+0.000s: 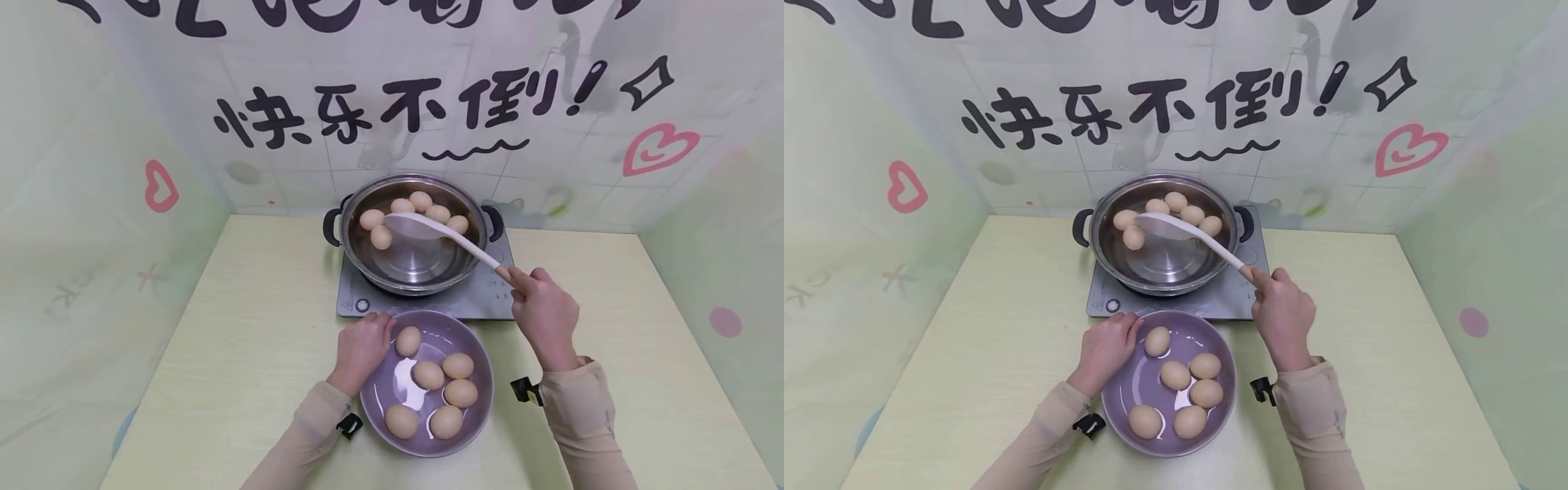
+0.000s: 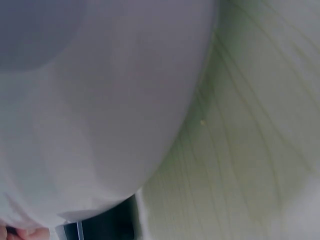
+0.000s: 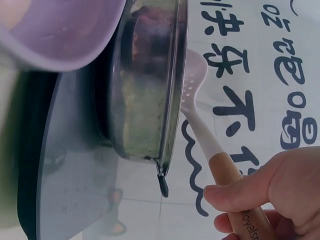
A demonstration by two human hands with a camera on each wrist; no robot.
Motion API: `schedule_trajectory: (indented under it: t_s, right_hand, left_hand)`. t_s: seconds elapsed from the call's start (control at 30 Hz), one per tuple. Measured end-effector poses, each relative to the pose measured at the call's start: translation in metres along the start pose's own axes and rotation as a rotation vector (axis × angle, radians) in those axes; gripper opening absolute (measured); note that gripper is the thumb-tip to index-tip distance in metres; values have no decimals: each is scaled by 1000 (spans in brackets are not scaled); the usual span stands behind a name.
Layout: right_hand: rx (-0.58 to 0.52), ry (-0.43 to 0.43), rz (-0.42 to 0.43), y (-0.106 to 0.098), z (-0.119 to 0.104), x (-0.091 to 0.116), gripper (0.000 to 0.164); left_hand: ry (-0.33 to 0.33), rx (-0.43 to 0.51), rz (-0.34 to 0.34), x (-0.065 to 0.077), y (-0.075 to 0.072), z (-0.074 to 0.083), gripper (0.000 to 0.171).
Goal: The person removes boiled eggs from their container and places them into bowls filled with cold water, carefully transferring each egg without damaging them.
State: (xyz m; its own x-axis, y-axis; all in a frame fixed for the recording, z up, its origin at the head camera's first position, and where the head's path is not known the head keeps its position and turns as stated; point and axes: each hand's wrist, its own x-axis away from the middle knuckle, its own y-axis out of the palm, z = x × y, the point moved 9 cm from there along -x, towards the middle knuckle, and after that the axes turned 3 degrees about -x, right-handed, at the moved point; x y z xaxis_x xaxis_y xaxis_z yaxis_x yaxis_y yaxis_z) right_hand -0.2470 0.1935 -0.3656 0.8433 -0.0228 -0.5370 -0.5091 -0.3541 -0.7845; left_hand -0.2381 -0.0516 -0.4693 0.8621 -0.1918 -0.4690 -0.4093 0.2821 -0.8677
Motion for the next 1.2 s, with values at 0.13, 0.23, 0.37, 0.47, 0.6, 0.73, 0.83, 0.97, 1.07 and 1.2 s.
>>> schedule_trajectory:
  t_s: [0.13,0.23,0.37,0.47,0.6,0.73,0.83,0.97,1.07,1.2]
  right_hand:
    - [-4,-18,-1,3,-6,0,33]
    - [-11,-24,-1,5,-10,0,30]
    - [-14,-30,-8,8,-14,-1,30]
    - [-14,-34,-19,11,-17,-1,34]
    - [-22,-42,-28,13,-23,-3,37]
    - [-21,-64,-29,15,-30,-4,35]
    - [-10,-81,-41,17,-35,-3,32]
    - [-8,-82,-77,19,-37,0,33]
    - [-11,-85,-97,19,-38,4,35]
    - [-1,-110,-112,15,-40,9,34]
  left_hand:
    - [2,0,1,0,0,0,19]
    - [3,0,2,0,0,0,19]
    - [5,5,7,0,-1,1,18]
    - [5,6,7,0,-1,2,19]
    - [3,6,7,0,-1,2,20]
    - [-5,11,10,0,-1,1,21]
    - [-8,16,11,0,-1,1,21]
    - [-7,22,13,0,-1,2,20]
    - [-6,20,19,0,-2,2,20]
    - [-5,20,20,0,-2,1,19]
